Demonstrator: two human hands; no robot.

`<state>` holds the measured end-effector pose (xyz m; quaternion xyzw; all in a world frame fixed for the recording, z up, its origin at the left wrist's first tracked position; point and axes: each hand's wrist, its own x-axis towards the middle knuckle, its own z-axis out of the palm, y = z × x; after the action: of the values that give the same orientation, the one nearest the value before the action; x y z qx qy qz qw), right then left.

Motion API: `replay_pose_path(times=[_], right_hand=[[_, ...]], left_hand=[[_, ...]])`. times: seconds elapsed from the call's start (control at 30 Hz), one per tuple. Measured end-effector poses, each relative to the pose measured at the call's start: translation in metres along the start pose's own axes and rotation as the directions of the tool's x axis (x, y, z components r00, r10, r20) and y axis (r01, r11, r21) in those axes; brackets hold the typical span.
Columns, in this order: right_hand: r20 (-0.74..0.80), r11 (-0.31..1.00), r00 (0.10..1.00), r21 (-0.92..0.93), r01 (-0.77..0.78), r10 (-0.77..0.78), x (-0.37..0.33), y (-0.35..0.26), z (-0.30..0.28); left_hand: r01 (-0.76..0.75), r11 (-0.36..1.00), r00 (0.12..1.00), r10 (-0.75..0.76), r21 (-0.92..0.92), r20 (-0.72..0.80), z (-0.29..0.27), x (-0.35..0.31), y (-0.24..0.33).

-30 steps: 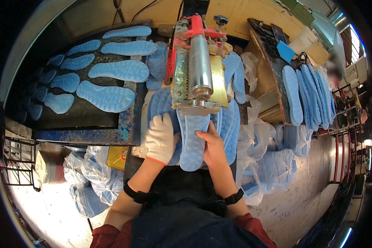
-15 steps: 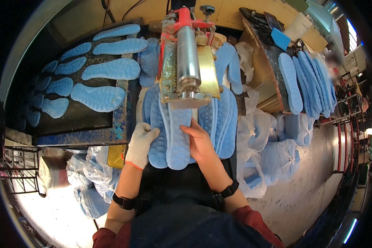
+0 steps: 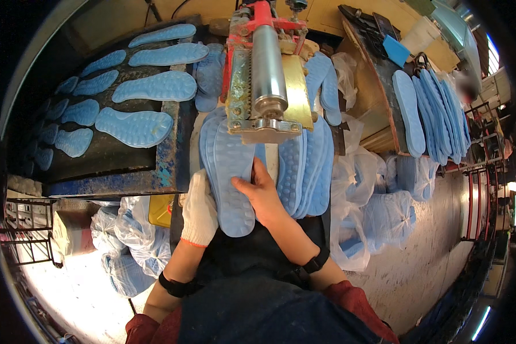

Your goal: Applying adhesive or primer to shoe soles using a roller machine and stacking them for production.

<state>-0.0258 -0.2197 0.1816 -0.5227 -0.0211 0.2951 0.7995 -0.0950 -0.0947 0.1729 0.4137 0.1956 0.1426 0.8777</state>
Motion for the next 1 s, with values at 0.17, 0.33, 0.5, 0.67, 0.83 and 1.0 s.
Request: replay_pose_path(times=[0.17, 0.33, 0.5, 0.67, 0.83, 1.0], right_hand=[[0.057, 0.98, 0.998, -0.198, 0.018, -0.007, -0.011, 0.003, 0.005], [0.098, 0.873, 0.982, -0.45, 0.187, -0.16, -0.013, 0.005, 0.005], [0.114, 0.794, 0.977, -0.569, 0.213, -0.181, -0.017, 0.001, 0.002], [0.101, 0.827, 0.984, -0.532, 0.179, -0.148, -0.017, 0.0, 0.007], [0.099, 0.822, 0.991, -0.554, 0.13, -0.09, -0.015, -0.004, 0.004], [0.05, 0.67, 0.998, -0.74, 0.053, -0.023, -0.012, -0.01, -0.001]], left_hand=[[0.134, 0.92, 0.985, -0.082, 0.369, -0.154, 0.005, -0.01, 0.006], [-0.049, 0.857, 0.998, 0.065, 0.513, -0.014, 0.007, -0.01, 0.009], [-0.141, 0.864, 0.988, 0.096, 0.484, 0.118, 0.007, -0.009, 0.008], [-0.091, 0.953, 0.995, 0.073, 0.288, 0.074, 0.011, -0.012, 0.008], [-0.025, 0.959, 0.997, 0.005, 0.284, 0.071, 0.01, -0.005, 0.014], [0.08, 0.993, 0.994, -0.086, 0.083, 0.065, 0.014, 0.002, 0.021]])
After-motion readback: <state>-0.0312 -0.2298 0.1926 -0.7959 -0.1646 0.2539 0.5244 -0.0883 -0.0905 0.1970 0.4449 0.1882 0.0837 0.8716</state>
